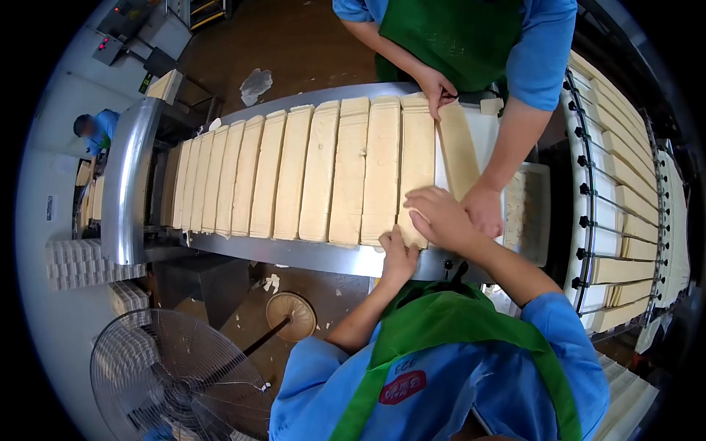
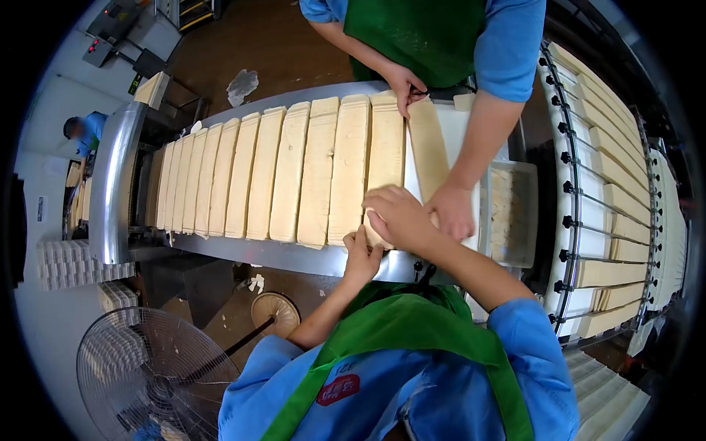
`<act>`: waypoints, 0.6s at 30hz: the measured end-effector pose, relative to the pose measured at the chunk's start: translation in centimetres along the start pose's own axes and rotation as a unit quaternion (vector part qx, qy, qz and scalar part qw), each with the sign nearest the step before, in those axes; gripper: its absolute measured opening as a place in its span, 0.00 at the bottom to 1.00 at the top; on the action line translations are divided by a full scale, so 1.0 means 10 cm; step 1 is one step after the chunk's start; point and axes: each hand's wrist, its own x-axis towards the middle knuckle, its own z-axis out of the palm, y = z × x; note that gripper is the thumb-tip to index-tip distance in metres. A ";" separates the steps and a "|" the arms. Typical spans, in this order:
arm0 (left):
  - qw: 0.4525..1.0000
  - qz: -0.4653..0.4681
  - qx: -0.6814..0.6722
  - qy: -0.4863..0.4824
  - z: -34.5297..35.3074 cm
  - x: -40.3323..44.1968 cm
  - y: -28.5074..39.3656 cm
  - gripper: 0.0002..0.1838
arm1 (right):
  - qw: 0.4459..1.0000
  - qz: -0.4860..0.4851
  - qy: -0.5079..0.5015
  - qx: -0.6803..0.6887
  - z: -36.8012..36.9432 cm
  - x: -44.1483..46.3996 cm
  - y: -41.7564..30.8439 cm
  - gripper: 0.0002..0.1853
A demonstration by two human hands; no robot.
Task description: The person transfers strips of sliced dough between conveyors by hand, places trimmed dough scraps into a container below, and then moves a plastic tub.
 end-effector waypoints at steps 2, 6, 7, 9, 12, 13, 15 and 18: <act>1.000 -0.004 0.000 -0.011 -0.01 0.01 0.03 0.36 | 0.999 0.007 -0.019 -0.025 0.11 0.18 0.25 0.13; 1.000 -0.019 0.008 -0.009 0.01 0.01 0.11 0.38 | 0.970 0.066 0.002 -0.232 0.38 0.56 0.86 0.24; 0.999 -0.028 0.014 -0.013 0.00 0.00 0.15 0.38 | 0.946 0.106 -0.012 -0.305 0.41 0.67 0.98 0.29; 0.999 -0.027 0.023 -0.015 0.02 0.01 0.15 0.40 | 0.930 0.149 -0.022 -0.335 0.42 0.90 1.20 0.33; 0.999 -0.037 0.025 -0.015 0.04 0.00 0.20 0.40 | 0.895 0.183 -0.014 -0.406 0.46 1.16 1.55 0.37; 0.999 -0.037 0.033 -0.018 0.05 0.01 0.19 0.41 | 0.888 0.181 -0.001 -0.422 0.45 1.23 1.62 0.37; 0.998 -0.030 0.051 -0.019 0.07 0.02 0.19 0.41 | 0.881 0.183 0.014 -0.437 0.43 1.30 1.70 0.37; 0.997 -0.014 0.080 -0.018 0.12 0.04 0.18 0.42 | 0.890 0.200 0.009 -0.410 0.33 1.41 1.65 0.36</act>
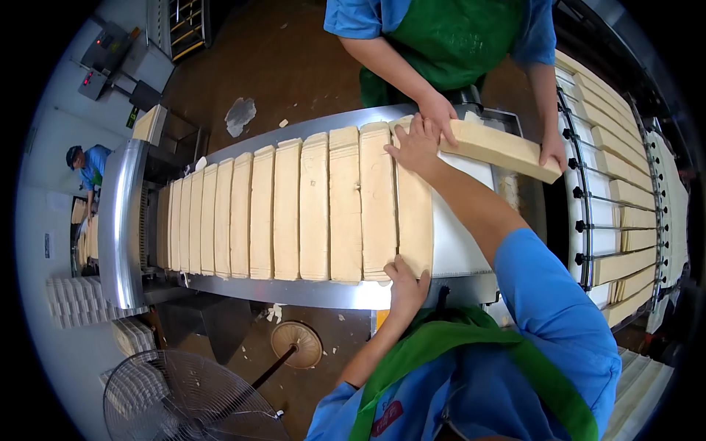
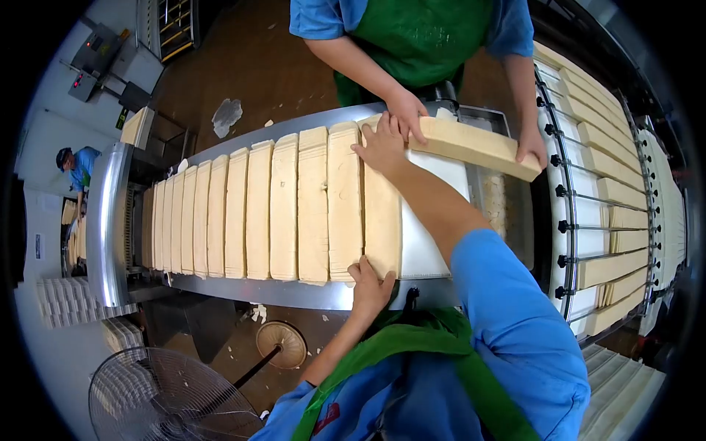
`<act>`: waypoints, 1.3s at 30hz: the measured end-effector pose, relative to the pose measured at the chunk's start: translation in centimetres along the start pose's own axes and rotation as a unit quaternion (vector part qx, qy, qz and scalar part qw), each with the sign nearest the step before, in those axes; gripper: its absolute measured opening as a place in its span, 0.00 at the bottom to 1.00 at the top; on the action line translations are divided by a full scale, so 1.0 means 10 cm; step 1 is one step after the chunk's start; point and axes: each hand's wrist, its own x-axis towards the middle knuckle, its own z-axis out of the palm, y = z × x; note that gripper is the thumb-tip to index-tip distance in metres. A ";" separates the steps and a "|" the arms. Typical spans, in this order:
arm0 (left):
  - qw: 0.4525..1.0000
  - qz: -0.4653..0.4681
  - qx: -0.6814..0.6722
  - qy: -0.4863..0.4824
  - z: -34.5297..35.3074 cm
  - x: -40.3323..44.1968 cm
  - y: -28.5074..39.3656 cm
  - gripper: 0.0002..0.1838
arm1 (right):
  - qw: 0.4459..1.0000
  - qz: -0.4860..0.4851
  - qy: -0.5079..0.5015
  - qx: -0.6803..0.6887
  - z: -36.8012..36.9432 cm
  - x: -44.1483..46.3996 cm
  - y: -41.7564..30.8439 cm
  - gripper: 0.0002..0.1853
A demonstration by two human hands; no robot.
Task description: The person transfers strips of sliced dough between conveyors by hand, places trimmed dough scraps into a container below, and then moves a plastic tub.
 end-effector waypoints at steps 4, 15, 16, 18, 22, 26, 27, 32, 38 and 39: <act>1.000 -0.014 0.017 -0.003 -0.07 -0.03 0.21 0.41 | 0.986 0.030 -0.161 0.003 -0.22 -0.02 0.05 0.33; 0.974 0.089 0.208 -0.011 0.37 0.20 0.48 0.47 | 0.888 0.352 -0.143 0.259 -0.54 -0.78 1.36 0.44; 0.974 0.072 0.216 -0.014 0.40 0.18 0.65 0.46 | 0.879 0.369 -0.100 0.285 -0.36 -0.89 1.47 0.44; 0.973 0.078 0.217 -0.016 0.51 0.19 0.78 0.42 | 0.847 0.428 -0.052 0.312 -0.62 -1.24 1.67 0.44; 0.972 0.171 0.146 0.061 0.82 0.14 1.18 0.38 | 0.728 0.548 0.121 0.393 -0.98 -2.17 2.29 0.45; 0.942 0.315 0.114 0.024 1.27 -0.02 1.95 0.44 | 0.667 0.634 0.192 0.341 -1.52 -3.13 3.15 0.44; 0.931 0.354 0.090 -0.017 1.38 -0.06 2.14 0.43 | 0.665 0.653 0.186 0.310 -1.56 -3.33 3.39 0.43; 0.874 0.469 0.033 -0.125 1.90 -0.17 2.88 0.44 | 0.699 0.690 0.008 0.187 -1.51 -3.99 4.54 0.39; 0.869 0.402 0.028 -0.286 2.30 -0.20 3.18 0.44 | 0.744 0.648 -0.094 0.133 -1.17 -4.28 5.45 0.34; 0.871 0.401 0.031 -0.282 2.36 -0.20 3.17 0.44 | 0.746 0.645 -0.095 0.137 -1.17 -4.29 5.51 0.35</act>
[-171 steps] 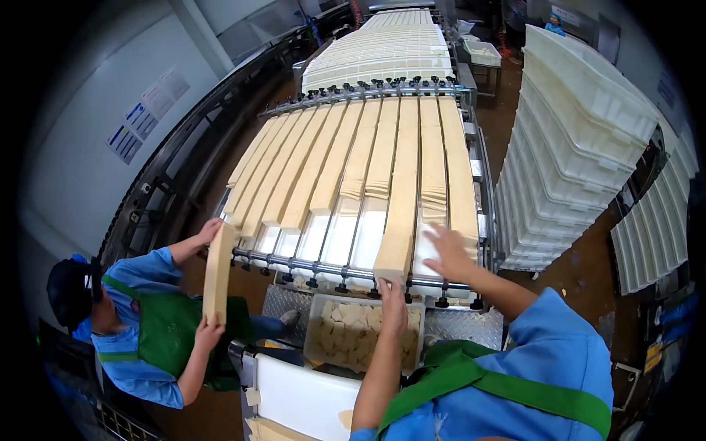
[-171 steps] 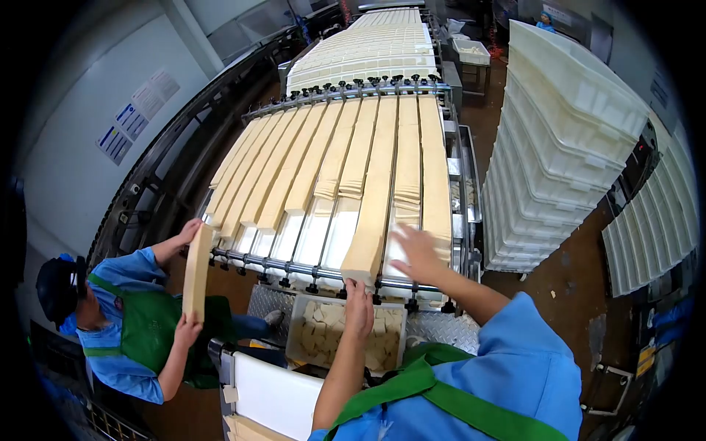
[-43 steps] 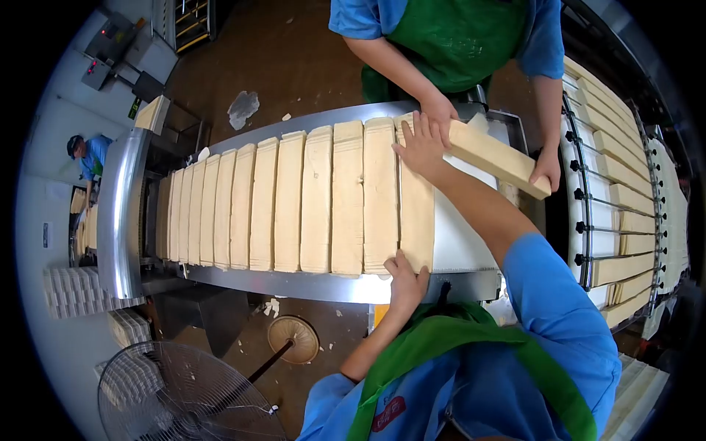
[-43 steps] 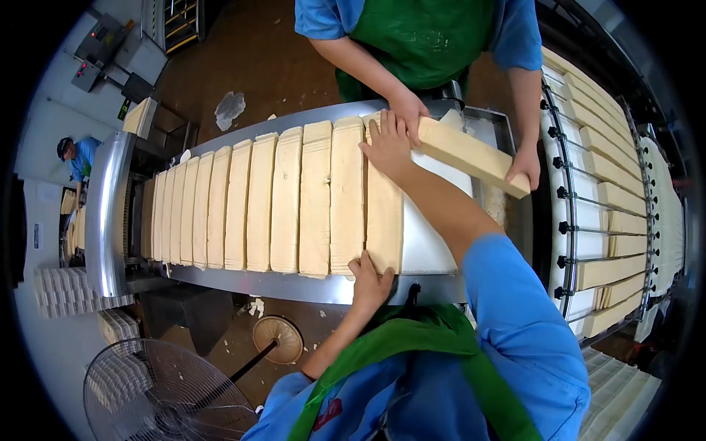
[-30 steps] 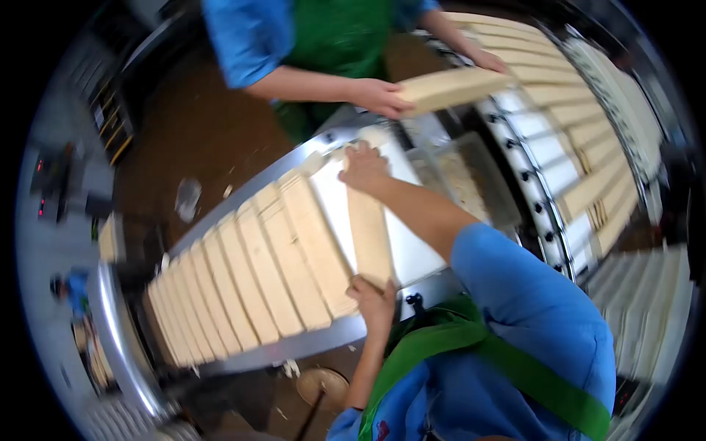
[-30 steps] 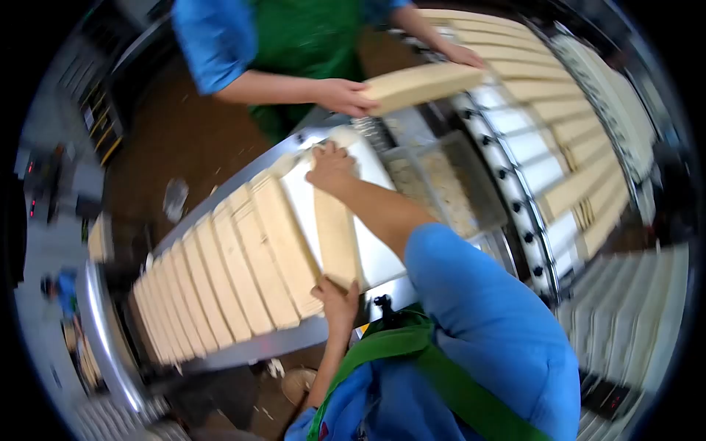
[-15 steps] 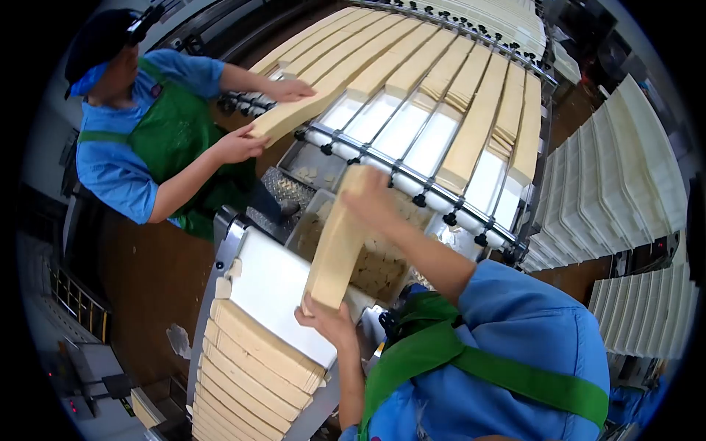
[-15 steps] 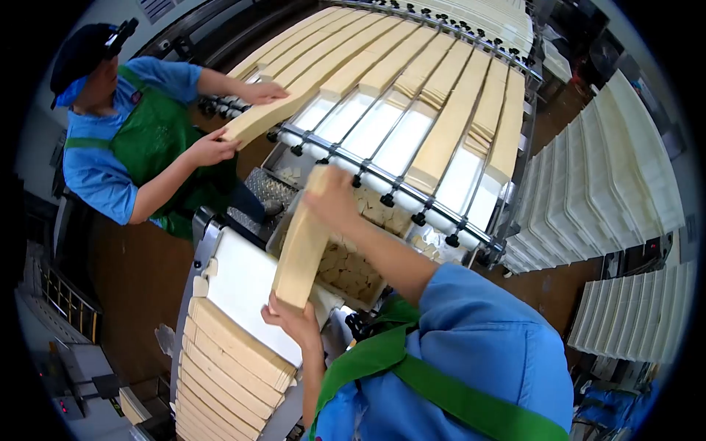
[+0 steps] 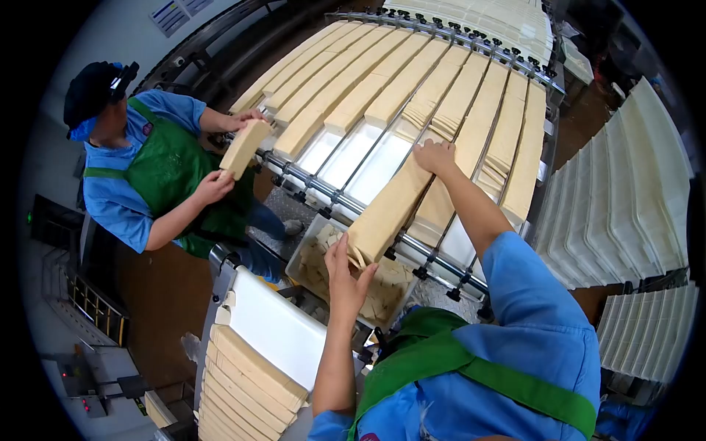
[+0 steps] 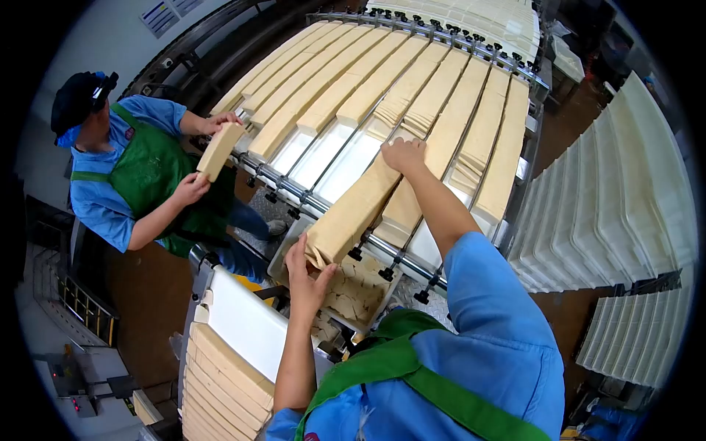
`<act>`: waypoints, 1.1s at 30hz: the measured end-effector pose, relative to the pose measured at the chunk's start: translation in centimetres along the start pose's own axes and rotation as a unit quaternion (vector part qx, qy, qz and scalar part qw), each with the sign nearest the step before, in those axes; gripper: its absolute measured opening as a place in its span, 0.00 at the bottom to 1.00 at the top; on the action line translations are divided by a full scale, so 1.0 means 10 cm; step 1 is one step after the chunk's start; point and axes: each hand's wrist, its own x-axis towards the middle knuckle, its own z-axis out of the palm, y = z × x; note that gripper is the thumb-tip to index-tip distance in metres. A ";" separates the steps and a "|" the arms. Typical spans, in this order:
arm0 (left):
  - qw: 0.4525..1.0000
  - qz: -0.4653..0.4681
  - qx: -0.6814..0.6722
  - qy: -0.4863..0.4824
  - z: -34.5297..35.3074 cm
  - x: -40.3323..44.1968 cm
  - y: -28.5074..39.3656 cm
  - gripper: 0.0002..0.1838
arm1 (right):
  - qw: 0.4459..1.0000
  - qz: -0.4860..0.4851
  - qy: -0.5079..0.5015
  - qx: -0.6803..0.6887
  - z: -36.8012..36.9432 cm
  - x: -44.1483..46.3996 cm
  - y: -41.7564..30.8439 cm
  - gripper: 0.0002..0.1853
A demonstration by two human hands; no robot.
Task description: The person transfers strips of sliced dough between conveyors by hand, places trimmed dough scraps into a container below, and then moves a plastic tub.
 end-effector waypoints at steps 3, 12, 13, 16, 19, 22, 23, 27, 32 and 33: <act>0.998 0.025 0.051 0.013 0.13 0.06 -0.07 0.42 | 0.999 0.002 -0.041 0.027 -0.02 0.10 0.03 0.34; 0.999 -0.026 -0.016 -0.029 0.57 0.47 -0.10 0.40 | 0.986 -0.028 0.161 -0.029 0.08 0.15 0.12 0.28; 0.999 -0.028 -0.015 -0.026 0.67 0.54 -0.13 0.40 | 0.986 -0.031 0.159 -0.028 0.07 0.01 0.07 0.28; 0.999 0.014 0.023 -0.038 0.87 0.65 -0.18 0.36 | 0.935 -0.216 0.276 0.056 0.22 -0.48 -0.13 0.22; 0.996 0.084 -0.005 -0.009 0.83 0.62 -0.29 0.36 | 0.871 -0.376 0.149 0.278 0.27 -1.05 -0.30 0.18; 0.997 -0.002 -0.047 0.063 0.69 0.38 -0.36 0.35 | 0.826 -0.524 0.166 0.120 0.27 -1.45 -0.41 0.11; 0.992 -0.031 -0.074 0.099 0.61 0.26 -0.39 0.34 | 0.822 -0.544 0.140 0.098 0.30 -1.41 -0.40 0.08; 0.982 -0.058 -0.017 0.182 0.42 -0.21 -0.61 0.34 | 0.832 -0.519 0.186 0.070 0.44 -1.39 -0.38 0.12; 0.947 -0.186 -0.111 0.237 0.06 -0.90 -0.79 0.33 | 0.873 -0.444 0.202 0.005 0.46 -1.46 -0.40 0.09; 0.940 -0.186 -0.121 0.260 -0.01 -1.06 -0.81 0.30 | 0.883 -0.413 0.223 -0.018 0.51 -1.41 -0.38 0.09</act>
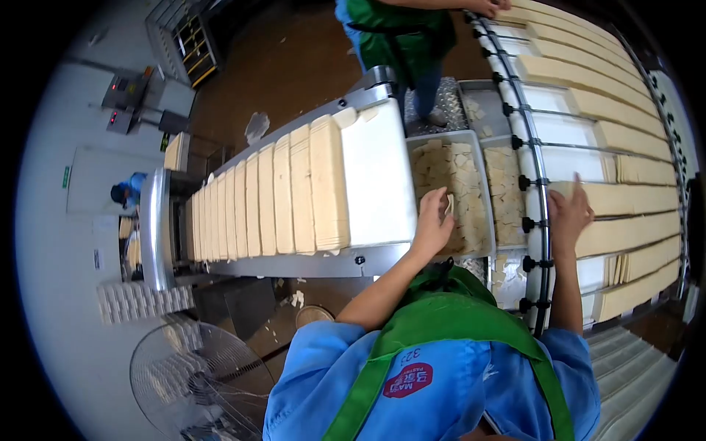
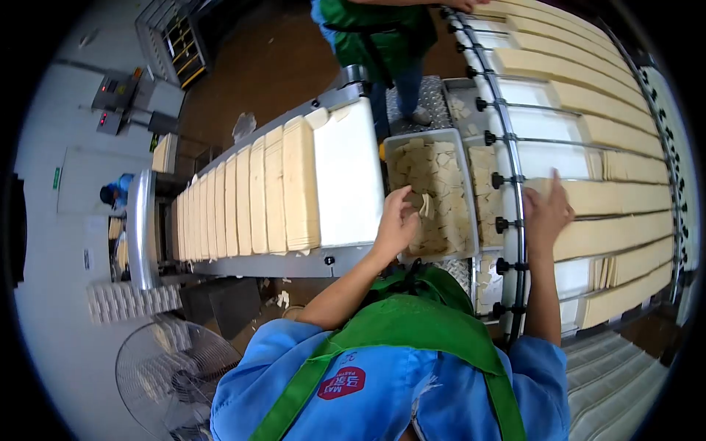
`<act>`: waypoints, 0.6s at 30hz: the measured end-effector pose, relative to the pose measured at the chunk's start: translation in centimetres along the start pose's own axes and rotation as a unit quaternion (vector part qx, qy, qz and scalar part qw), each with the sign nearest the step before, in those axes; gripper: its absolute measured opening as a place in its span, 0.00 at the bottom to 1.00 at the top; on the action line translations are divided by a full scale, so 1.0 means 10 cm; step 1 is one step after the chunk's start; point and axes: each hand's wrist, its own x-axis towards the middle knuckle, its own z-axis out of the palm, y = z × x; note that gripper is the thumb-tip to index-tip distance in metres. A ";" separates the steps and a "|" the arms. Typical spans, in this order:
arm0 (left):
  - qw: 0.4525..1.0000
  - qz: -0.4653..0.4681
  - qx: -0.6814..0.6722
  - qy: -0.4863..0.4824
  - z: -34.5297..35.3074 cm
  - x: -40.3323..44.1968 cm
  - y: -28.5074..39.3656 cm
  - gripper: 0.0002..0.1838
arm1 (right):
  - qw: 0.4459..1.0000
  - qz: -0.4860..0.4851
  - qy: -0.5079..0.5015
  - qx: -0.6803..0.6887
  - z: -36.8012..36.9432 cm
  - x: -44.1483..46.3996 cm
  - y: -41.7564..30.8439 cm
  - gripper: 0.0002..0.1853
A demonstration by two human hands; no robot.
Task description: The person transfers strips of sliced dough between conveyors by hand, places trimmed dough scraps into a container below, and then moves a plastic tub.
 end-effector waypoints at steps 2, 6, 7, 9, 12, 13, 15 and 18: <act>0.994 0.033 0.096 0.050 -0.33 -0.19 -0.16 0.28 | 0.997 0.053 -0.044 -0.035 0.04 0.02 -0.09 0.08; 0.937 -0.027 0.279 0.210 -1.00 -0.64 -0.51 0.30 | 0.980 0.140 -0.056 -0.130 0.26 0.07 -0.33 0.08; 0.936 -0.032 0.277 0.215 -1.15 -0.74 -0.53 0.30 | 0.987 0.123 -0.037 -0.101 0.13 0.13 -0.68 0.11; 0.875 -0.173 0.337 0.301 -1.41 -0.92 -0.60 0.36 | 0.997 -0.022 -0.072 0.029 0.17 0.09 -1.18 0.16; 0.889 -0.214 0.235 0.329 -1.66 -1.07 -0.85 0.43 | 0.917 -0.124 -0.250 0.284 0.26 -0.14 -2.32 0.28; 0.895 -0.216 0.237 0.310 -1.70 -1.08 -0.92 0.46 | 0.900 -0.173 -0.319 0.241 0.26 -0.16 -2.72 0.35; 0.903 -0.203 0.232 0.298 -1.74 -1.07 -0.94 0.47 | 0.869 -0.244 -0.358 0.238 0.41 -0.31 -3.37 0.44; 0.912 -0.188 0.227 0.286 -1.77 -1.01 -0.92 0.48 | 0.846 -0.300 -0.343 0.276 0.68 -0.42 -4.12 0.40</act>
